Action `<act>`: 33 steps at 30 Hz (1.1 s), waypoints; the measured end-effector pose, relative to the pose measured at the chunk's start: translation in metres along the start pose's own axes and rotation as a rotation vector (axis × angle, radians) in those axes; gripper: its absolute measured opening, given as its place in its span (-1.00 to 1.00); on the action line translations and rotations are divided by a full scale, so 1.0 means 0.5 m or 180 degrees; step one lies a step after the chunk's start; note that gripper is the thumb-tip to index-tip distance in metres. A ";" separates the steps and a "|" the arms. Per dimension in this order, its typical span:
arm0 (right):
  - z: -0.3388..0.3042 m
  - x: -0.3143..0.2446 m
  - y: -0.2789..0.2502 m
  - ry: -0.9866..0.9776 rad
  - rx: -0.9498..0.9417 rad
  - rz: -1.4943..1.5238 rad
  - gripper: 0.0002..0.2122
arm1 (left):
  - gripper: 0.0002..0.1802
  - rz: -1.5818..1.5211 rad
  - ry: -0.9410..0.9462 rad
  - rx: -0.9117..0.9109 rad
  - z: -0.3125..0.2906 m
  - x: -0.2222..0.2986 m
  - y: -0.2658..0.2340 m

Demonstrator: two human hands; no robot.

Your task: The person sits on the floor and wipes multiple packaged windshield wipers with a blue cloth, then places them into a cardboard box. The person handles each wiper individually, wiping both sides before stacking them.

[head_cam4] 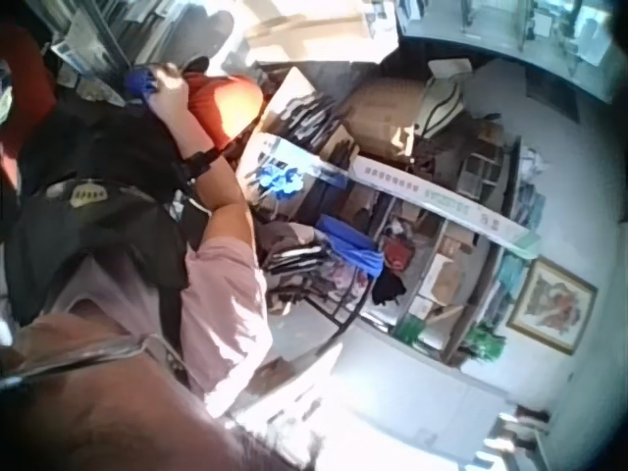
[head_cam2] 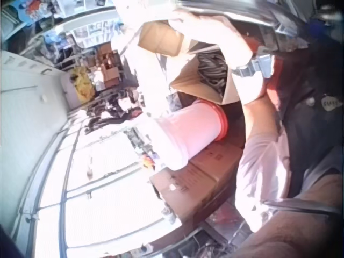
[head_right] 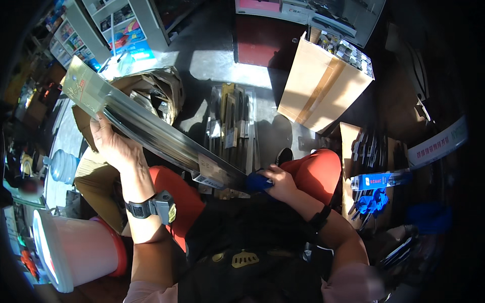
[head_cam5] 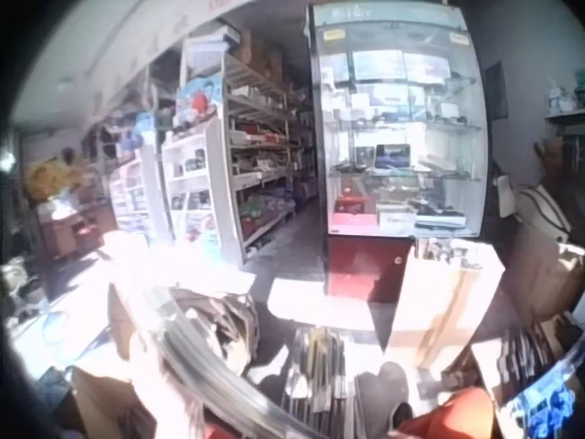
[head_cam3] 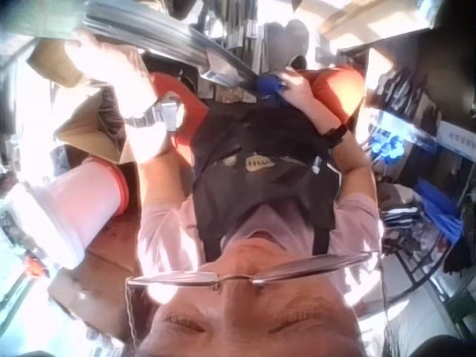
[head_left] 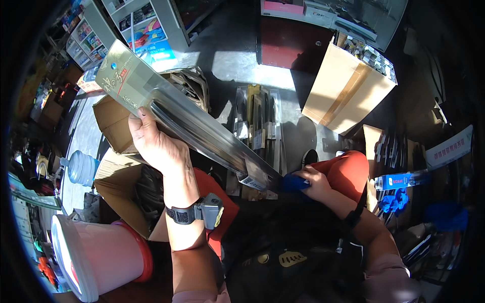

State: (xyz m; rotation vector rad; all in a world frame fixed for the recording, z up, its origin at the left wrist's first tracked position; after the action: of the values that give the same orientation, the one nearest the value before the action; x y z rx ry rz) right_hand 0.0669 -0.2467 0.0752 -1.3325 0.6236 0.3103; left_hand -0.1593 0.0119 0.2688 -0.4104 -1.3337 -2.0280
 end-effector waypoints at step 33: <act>0.150 -0.059 0.028 -0.0250 0.0165 0.1580 -0.12 | -0.59 0.0959 -0.0599 0.0380 0.079 -0.069 0.037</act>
State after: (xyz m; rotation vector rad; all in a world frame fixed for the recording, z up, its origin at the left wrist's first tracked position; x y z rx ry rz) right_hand 0.0538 -0.1674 0.0893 -1.0968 0.8872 0.7400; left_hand -0.1257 0.0548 0.2781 -0.7161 -1.4018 -1.6861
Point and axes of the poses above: each hand's wrist, its own z-axis towards the middle knuckle, its own y-axis out of the palm, x = y × z, the point moved 4 cm from there along z, towards the middle knuckle, and after that the axes turned 3 degrees about x, right-handed, at the moved point
